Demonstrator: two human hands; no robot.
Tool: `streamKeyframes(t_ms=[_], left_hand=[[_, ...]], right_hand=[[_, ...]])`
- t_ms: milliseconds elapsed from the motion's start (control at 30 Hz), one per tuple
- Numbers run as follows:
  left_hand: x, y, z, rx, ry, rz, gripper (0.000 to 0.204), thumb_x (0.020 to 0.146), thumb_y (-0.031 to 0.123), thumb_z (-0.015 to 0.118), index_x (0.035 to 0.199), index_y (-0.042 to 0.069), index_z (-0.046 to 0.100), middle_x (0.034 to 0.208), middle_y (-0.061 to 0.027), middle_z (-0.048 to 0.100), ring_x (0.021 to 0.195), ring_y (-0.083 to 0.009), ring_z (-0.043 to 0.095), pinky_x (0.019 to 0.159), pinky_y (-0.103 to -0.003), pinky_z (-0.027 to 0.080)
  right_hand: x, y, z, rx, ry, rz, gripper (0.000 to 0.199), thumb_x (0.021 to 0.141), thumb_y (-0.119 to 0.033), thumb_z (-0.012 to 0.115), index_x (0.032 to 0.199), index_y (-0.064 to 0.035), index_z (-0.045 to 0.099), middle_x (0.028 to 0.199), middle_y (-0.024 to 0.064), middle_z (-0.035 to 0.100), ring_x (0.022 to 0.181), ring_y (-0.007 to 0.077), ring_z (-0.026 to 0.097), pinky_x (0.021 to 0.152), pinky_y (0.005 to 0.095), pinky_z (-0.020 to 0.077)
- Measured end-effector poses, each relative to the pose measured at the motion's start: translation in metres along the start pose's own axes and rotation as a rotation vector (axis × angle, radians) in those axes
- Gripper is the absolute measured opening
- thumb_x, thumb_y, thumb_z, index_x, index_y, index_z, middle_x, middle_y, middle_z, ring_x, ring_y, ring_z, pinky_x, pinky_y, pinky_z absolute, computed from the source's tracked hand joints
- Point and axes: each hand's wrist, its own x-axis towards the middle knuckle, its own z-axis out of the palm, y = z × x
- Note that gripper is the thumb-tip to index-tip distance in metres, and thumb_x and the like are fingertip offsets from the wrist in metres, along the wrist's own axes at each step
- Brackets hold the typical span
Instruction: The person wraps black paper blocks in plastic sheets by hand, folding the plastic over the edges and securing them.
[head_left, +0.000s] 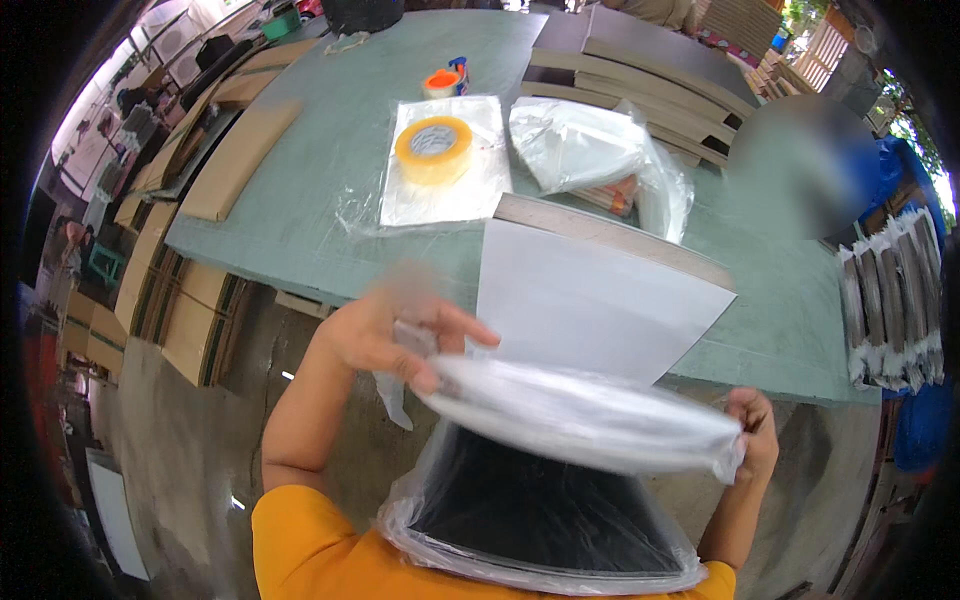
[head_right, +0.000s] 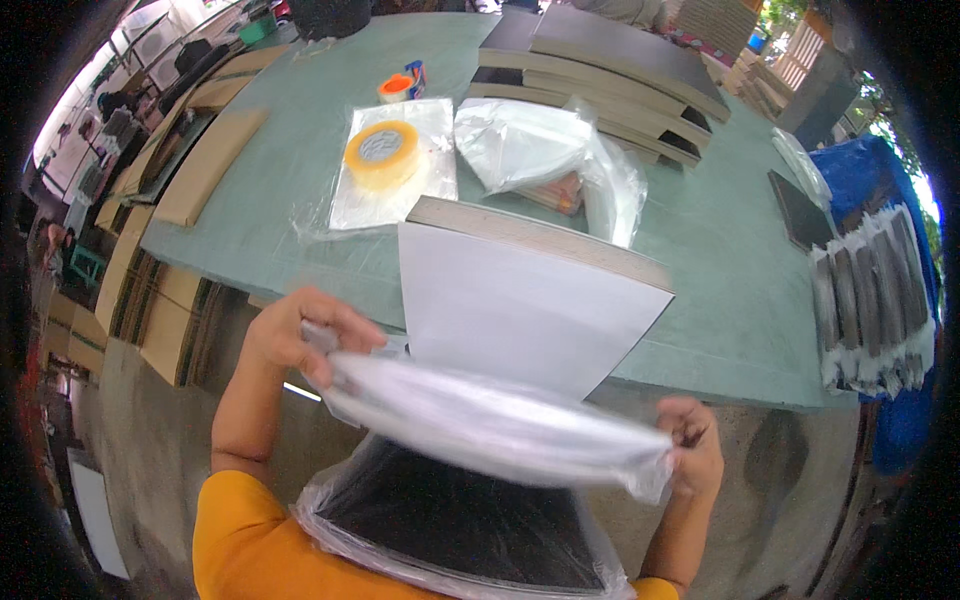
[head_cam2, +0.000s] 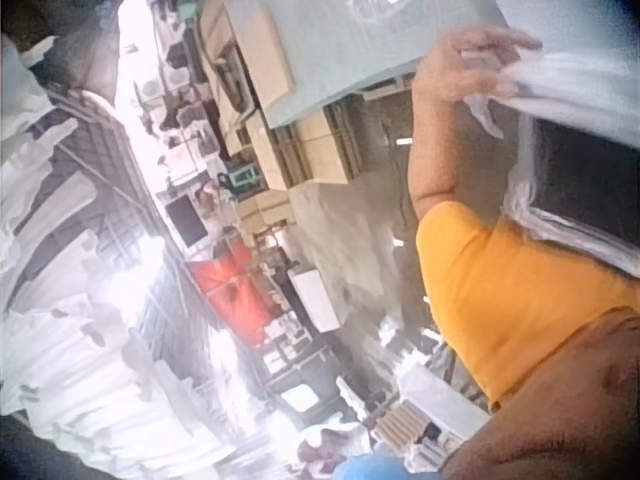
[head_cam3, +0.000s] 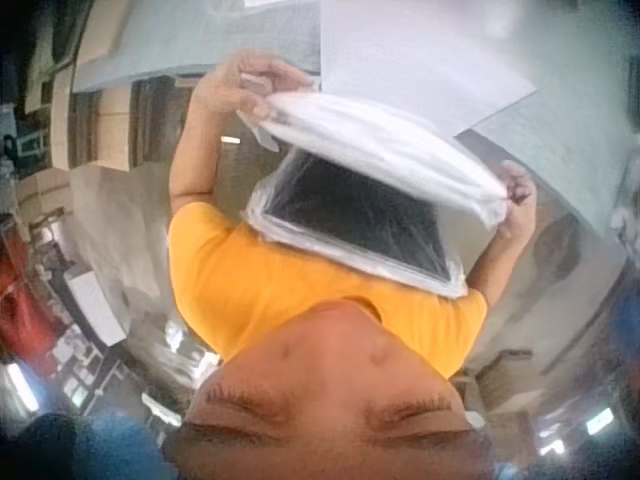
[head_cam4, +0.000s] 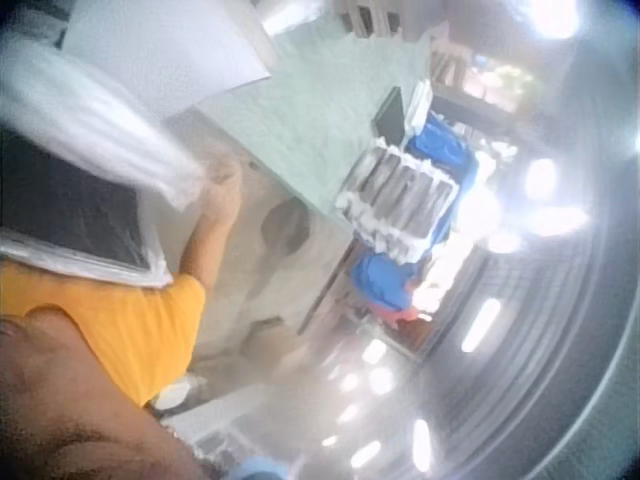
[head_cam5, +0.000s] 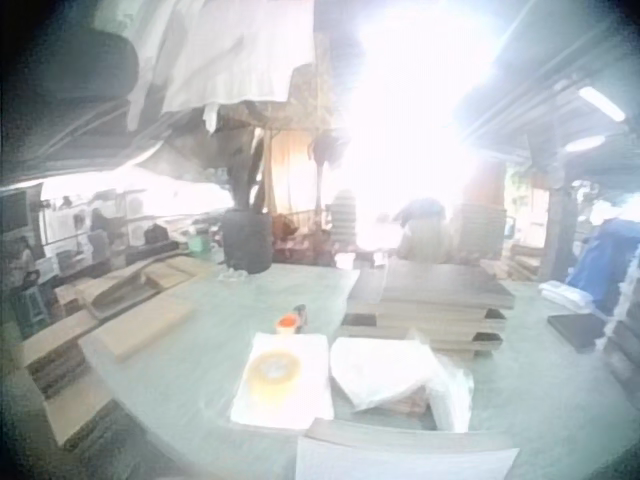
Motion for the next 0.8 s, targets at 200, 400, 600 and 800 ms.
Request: streamKeyframes(t_ms=[200,400,600,800], left_hand=[[-0.044,-0.13,0.02,-0.634,-0.028,-0.407,0.031,0.064,0.014,0.064,0.085,-0.007,0.059,0.065,-0.0118,0.056,0.048,-0.0112,0.045,0.04,-0.021,0.032],[-0.043,-0.114,0.026,-0.318,-0.217,-0.557,0.041,0.081,0.035,0.048,0.085,-0.005,0.056,0.073,-0.0092,0.054,0.051,-0.0136,0.043,0.046,-0.022,0.034],[-0.039,-0.026,0.064,-0.115,-0.66,-0.022,0.031,0.08,0.026,0.056,0.077,-0.003,0.047,0.07,-0.0073,0.048,0.066,-0.0184,0.045,0.061,-0.03,0.037],[-0.049,-0.091,0.046,-0.849,-0.303,-0.473,0.028,0.077,0.017,0.059,0.094,0.003,0.042,0.062,-0.004,0.049,0.043,-0.0076,0.04,0.036,-0.019,0.027]], right_hand=[[-0.006,0.057,0.016,-0.187,-0.115,0.613,0.043,0.063,-0.011,0.063,0.103,0.002,0.053,0.07,0.0021,0.055,0.058,0.0062,0.047,0.049,0.0166,0.033],[-0.002,0.112,-0.001,-0.3,0.027,0.774,0.038,0.07,-0.025,0.061,0.098,-0.0002,0.057,0.082,0.0037,0.057,0.072,0.0124,0.052,0.061,0.0229,0.0404],[-0.009,0.056,0.016,-0.516,-0.583,0.547,0.03,0.069,-0.019,0.066,0.086,0.0031,0.057,0.087,0.012,0.058,0.081,0.0172,0.054,0.068,0.0265,0.0421],[-0.011,0.086,-0.001,0.116,-0.034,0.596,0.027,0.072,-0.017,0.063,0.088,-0.0009,0.048,0.047,-0.0026,0.043,0.031,0.0008,0.026,0.028,0.0181,0.0163]])
